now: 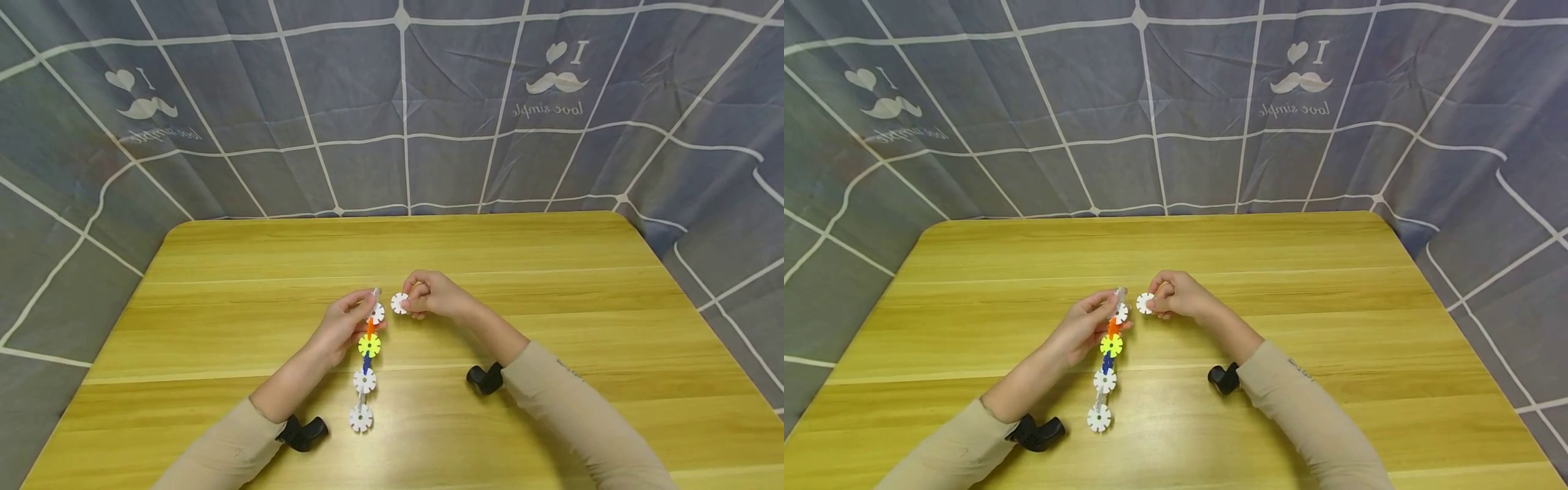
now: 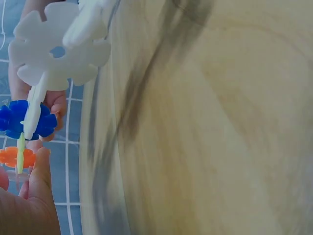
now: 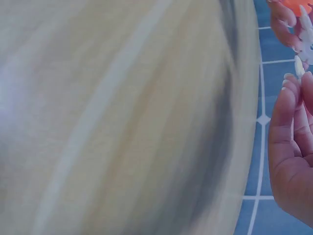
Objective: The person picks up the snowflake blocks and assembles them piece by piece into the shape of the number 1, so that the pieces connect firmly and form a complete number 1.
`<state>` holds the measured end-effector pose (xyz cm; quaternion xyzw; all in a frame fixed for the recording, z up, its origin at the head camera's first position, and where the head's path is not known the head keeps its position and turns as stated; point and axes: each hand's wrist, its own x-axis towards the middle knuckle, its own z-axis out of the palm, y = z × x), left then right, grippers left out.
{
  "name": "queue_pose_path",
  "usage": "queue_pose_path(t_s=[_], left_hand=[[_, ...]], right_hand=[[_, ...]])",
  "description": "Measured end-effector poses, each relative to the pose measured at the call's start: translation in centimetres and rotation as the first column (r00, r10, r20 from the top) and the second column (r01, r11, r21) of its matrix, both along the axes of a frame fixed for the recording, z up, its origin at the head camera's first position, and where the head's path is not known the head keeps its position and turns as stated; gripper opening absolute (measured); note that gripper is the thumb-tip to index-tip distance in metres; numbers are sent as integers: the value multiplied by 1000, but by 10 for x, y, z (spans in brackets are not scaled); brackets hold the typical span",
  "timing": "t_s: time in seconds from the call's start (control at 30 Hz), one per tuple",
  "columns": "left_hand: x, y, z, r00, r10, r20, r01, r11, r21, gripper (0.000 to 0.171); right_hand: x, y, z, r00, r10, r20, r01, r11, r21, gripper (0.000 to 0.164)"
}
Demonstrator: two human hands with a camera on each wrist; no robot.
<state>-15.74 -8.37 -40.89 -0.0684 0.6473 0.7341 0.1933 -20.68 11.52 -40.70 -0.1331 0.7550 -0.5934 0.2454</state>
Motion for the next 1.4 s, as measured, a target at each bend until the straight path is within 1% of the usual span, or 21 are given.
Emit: queue_pose_path(t_s=[0.27, 0.4, 0.6, 0.77, 1.0, 1.1, 1.23, 1.4], left_hand=[[2, 5, -2, 1000, -13, -5, 14, 999, 33, 40], [4, 7, -1, 1000, -15, -7, 16, 999, 45, 40], [6, 10, 0, 999, -32, -19, 32, 999, 35, 40], [7, 10, 1, 999, -36, -26, 37, 999, 39, 40], [8, 12, 1, 1000, -23, -17, 24, 998, 52, 39], [9, 12, 1, 999, -31, -23, 32, 998, 51, 41], [9, 12, 1, 999, -38, -28, 39, 998, 47, 43], [8, 14, 1, 999, -27, -32, 29, 998, 53, 42]], right_hand=[[-3, -3, 11, 997, -82, -4, 81, 996, -41, 17], [-2, -4, 15, 995, -94, -21, 92, 993, -67, 21], [-3, -5, 22, 992, -124, -17, 122, 989, -88, 28], [-3, -8, 24, 993, -121, -16, 119, 989, -91, 28], [-1, -13, 22, 992, -128, -6, 127, 986, -108, 27], [-1, -14, 21, 992, -129, -7, 128, 986, -110, 27], [0, -15, 22, 991, -134, -8, 132, 986, -99, 25], [0, -16, 24, 991, -130, -16, 128, 989, -78, 22]])
